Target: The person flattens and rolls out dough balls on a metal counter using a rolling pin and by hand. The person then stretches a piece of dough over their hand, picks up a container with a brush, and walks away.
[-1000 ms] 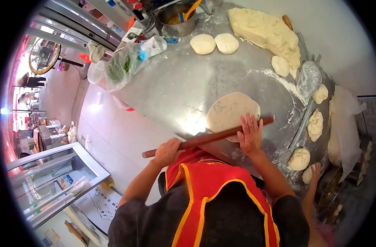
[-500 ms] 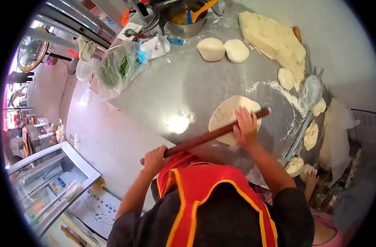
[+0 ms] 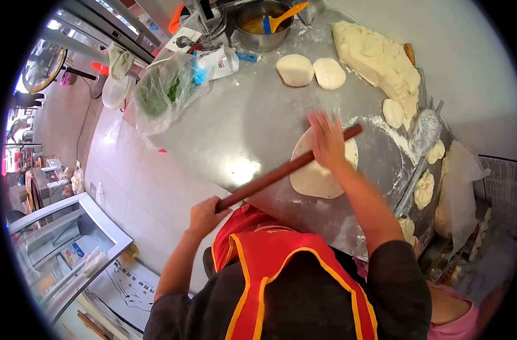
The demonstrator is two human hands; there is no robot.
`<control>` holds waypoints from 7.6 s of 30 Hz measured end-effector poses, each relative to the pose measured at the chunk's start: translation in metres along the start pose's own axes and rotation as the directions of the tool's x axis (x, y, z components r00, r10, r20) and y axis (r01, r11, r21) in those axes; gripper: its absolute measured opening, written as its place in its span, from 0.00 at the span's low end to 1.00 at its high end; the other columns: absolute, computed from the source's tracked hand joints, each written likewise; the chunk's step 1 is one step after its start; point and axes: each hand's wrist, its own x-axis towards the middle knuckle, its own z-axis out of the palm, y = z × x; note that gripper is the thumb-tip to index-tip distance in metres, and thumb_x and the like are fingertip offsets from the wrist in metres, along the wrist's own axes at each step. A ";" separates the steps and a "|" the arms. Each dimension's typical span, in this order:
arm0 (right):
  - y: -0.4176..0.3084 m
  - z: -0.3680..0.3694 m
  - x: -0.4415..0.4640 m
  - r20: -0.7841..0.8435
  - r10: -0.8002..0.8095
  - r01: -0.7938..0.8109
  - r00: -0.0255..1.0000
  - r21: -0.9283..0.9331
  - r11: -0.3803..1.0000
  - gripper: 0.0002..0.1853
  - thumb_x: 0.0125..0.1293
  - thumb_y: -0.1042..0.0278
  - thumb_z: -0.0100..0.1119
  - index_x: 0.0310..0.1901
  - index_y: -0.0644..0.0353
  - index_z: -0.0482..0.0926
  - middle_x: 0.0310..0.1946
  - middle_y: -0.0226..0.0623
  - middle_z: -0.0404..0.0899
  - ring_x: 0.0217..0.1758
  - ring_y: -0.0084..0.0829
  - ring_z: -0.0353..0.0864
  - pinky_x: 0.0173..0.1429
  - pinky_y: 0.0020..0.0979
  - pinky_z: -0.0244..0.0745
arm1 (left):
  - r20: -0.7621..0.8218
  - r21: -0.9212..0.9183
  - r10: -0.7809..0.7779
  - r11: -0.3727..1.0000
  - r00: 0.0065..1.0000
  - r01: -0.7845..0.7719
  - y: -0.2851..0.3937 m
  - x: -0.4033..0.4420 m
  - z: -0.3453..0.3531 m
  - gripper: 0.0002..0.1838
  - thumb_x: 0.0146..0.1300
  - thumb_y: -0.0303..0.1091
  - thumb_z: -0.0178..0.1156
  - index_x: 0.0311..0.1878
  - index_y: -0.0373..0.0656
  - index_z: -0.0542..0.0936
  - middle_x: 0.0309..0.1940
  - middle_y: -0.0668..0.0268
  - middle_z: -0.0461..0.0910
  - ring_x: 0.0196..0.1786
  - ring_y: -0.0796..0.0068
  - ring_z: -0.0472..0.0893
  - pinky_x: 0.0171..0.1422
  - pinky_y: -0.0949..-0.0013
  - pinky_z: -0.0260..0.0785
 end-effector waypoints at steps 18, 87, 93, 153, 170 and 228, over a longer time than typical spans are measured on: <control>-0.023 -0.045 -0.210 0.058 0.164 -0.166 0.985 0.028 0.986 0.30 0.63 0.65 0.59 0.67 0.60 0.67 0.69 0.44 0.67 0.74 0.45 0.62 0.77 0.55 0.46 | 0.373 0.081 -0.035 0.997 0.927 0.004 0.076 -0.050 0.074 0.24 0.59 0.57 0.63 0.44 0.45 0.77 0.33 0.55 0.84 0.39 0.50 0.83 0.42 0.52 0.74; -0.095 -0.065 -0.323 -0.085 0.992 -0.994 0.095 0.049 0.100 0.18 0.64 0.59 0.66 0.49 0.61 0.76 0.39 0.55 0.82 0.43 0.56 0.81 0.46 0.48 0.74 | 0.182 -0.309 0.204 0.940 0.962 -0.141 0.174 0.188 0.031 0.20 0.57 0.41 0.65 0.45 0.34 0.79 0.43 0.52 0.81 0.45 0.55 0.81 0.49 0.56 0.73; -0.046 -0.054 -0.284 -0.399 0.773 -0.856 0.493 -0.062 0.513 0.23 0.63 0.65 0.66 0.57 0.64 0.74 0.52 0.51 0.79 0.58 0.51 0.74 0.62 0.45 0.67 | 0.089 -0.363 0.443 0.849 0.892 -0.385 0.209 0.167 0.024 0.14 0.62 0.40 0.63 0.35 0.35 0.80 0.36 0.55 0.82 0.37 0.63 0.82 0.43 0.62 0.73; -0.084 -0.034 -0.304 -0.136 0.847 -0.845 0.515 0.087 0.528 0.20 0.64 0.63 0.64 0.53 0.65 0.73 0.42 0.52 0.75 0.46 0.52 0.74 0.52 0.48 0.69 | -0.087 0.237 0.676 0.727 0.732 -0.644 0.176 0.166 0.058 0.39 0.71 0.52 0.50 0.76 0.36 0.54 0.78 0.50 0.48 0.80 0.50 0.47 0.82 0.50 0.38; -0.183 -0.037 -0.359 0.226 0.951 -0.922 0.211 0.370 0.117 0.18 0.61 0.71 0.62 0.53 0.62 0.74 0.43 0.49 0.80 0.47 0.53 0.80 0.53 0.42 0.74 | 0.123 0.271 0.901 0.373 0.416 -0.887 0.336 0.200 0.120 0.39 0.69 0.56 0.50 0.74 0.36 0.59 0.75 0.52 0.57 0.79 0.55 0.52 0.81 0.47 0.37; -0.127 -0.059 -0.226 0.060 0.652 -0.654 0.756 0.012 0.756 0.17 0.53 0.68 0.67 0.45 0.58 0.75 0.34 0.44 0.78 0.40 0.50 0.78 0.44 0.48 0.72 | 0.055 0.376 0.840 0.483 0.539 -0.791 0.087 0.196 -0.052 0.29 0.45 0.32 0.68 0.55 0.45 0.76 0.53 0.59 0.77 0.56 0.54 0.74 0.60 0.48 0.63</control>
